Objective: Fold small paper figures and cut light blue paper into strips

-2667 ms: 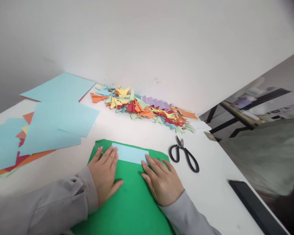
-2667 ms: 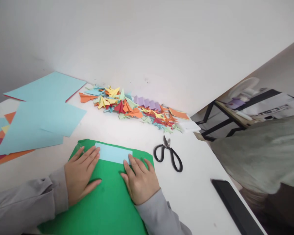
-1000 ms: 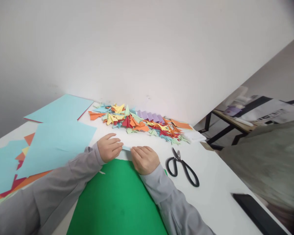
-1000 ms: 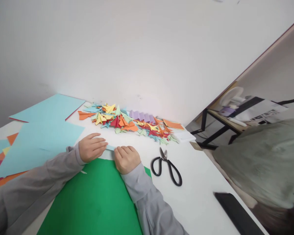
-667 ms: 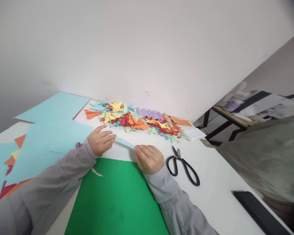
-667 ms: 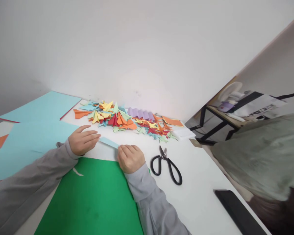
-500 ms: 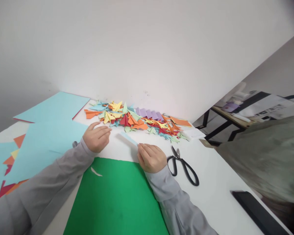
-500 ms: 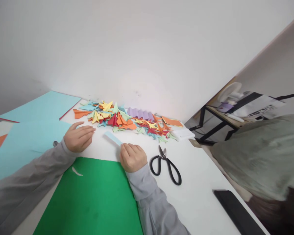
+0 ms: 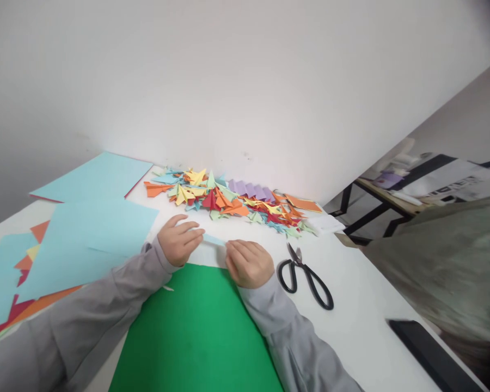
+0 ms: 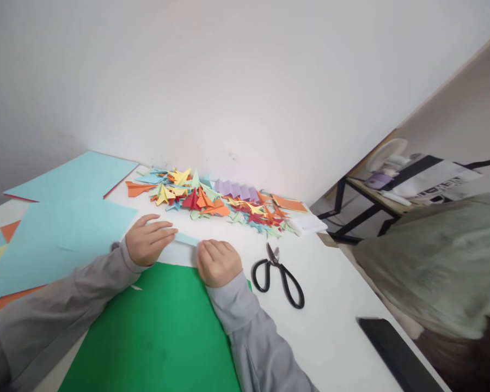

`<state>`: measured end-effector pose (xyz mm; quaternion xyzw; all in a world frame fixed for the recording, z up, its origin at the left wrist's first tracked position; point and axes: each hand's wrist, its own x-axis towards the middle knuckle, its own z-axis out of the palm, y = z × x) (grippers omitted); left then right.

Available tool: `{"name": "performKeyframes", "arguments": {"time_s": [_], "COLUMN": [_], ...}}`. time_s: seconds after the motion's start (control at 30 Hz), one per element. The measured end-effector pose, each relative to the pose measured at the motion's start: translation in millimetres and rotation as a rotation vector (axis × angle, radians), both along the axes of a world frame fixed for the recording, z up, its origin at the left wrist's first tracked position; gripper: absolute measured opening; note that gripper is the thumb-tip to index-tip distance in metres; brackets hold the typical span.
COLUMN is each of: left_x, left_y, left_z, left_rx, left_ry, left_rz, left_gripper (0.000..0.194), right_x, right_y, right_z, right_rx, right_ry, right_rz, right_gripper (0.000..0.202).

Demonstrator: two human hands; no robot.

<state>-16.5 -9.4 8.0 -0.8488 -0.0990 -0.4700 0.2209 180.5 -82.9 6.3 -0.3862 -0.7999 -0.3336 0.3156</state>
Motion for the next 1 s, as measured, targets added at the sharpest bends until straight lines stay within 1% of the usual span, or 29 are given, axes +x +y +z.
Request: {"name": "performKeyframes", "arguments": {"time_s": [0.1, 0.17, 0.27, 0.37, 0.4, 0.47, 0.57, 0.67, 0.8, 0.87, 0.9, 0.93, 0.97, 1.0], "left_x": [-5.9, -6.1, -2.2, 2.5, 3.2, 2.8, -1.9, -7.8, -12.5, -12.6, -11.5, -9.6, -6.6, -2.6], "left_y": [8.0, 9.3, 4.6, -3.2, -4.8, -4.7, 3.9, 15.5, 22.6, 20.1, 17.0, 12.6, 7.3, 1.4], "left_z": [1.2, 0.5, -0.5, -0.2, 0.1, 0.3, -0.5, -2.5, -5.9, -6.0, -5.3, -4.1, -2.5, -0.8], "left_rx": [0.022, 0.028, 0.021, 0.003, -0.001, 0.000, -0.005, -0.036, -0.089, -0.211, -0.316, -0.466, -0.644, -0.851], "left_ry": [-0.031, -0.031, -0.029, -0.007, 0.011, 0.035, -0.007, -0.035, -0.080, -0.170, -0.228, -0.295, -0.354, -0.392], "left_rz": [0.046, 0.058, 0.046, 0.002, -0.010, -0.009, 0.092, 0.195, 0.220, 0.247, 0.264, 0.281, 0.284, 0.261], "left_gripper": [0.011, 0.012, 0.010, 0.009, 0.009, 0.010, 0.016, 0.017, 0.014, 0.013, 0.014, 0.017, 0.021, 0.026], "right_x": [11.9, 12.9, 3.9, -6.7, -8.4, -8.4, -3.7, -0.6, 0.9, 3.3, 4.8, 6.0, 6.8, 6.8], "right_y": [0.7, -0.6, -3.2, -3.7, -3.5, -3.1, -4.3, -6.6, -8.1, -8.2, -8.2, -8.3, -8.4, -8.7], "right_z": [-3.3, -3.7, -1.4, 0.4, 0.5, 0.3, 1.0, 3.3, 5.4, 5.6, 5.7, 5.8, 5.9, 6.1], "right_rx": [0.059, 0.088, 0.027, -0.057, -0.049, -0.001, 0.073, 0.114, 0.139, 0.168, 0.184, 0.198, 0.208, 0.215], "right_ry": [0.106, 0.166, 0.179, 0.088, 0.065, 0.058, 0.116, 0.156, 0.165, 0.173, 0.179, 0.183, 0.184, 0.182], "right_rz": [-0.147, -0.190, -0.120, -0.033, -0.017, -0.028, -0.097, -0.114, -0.127, -0.162, -0.186, -0.209, -0.224, -0.230], "right_gripper": [0.010, 0.012, 0.018, 0.020, 0.018, 0.017, 0.016, 0.010, 0.009, 0.010, 0.010, 0.011, 0.011, 0.011]}}
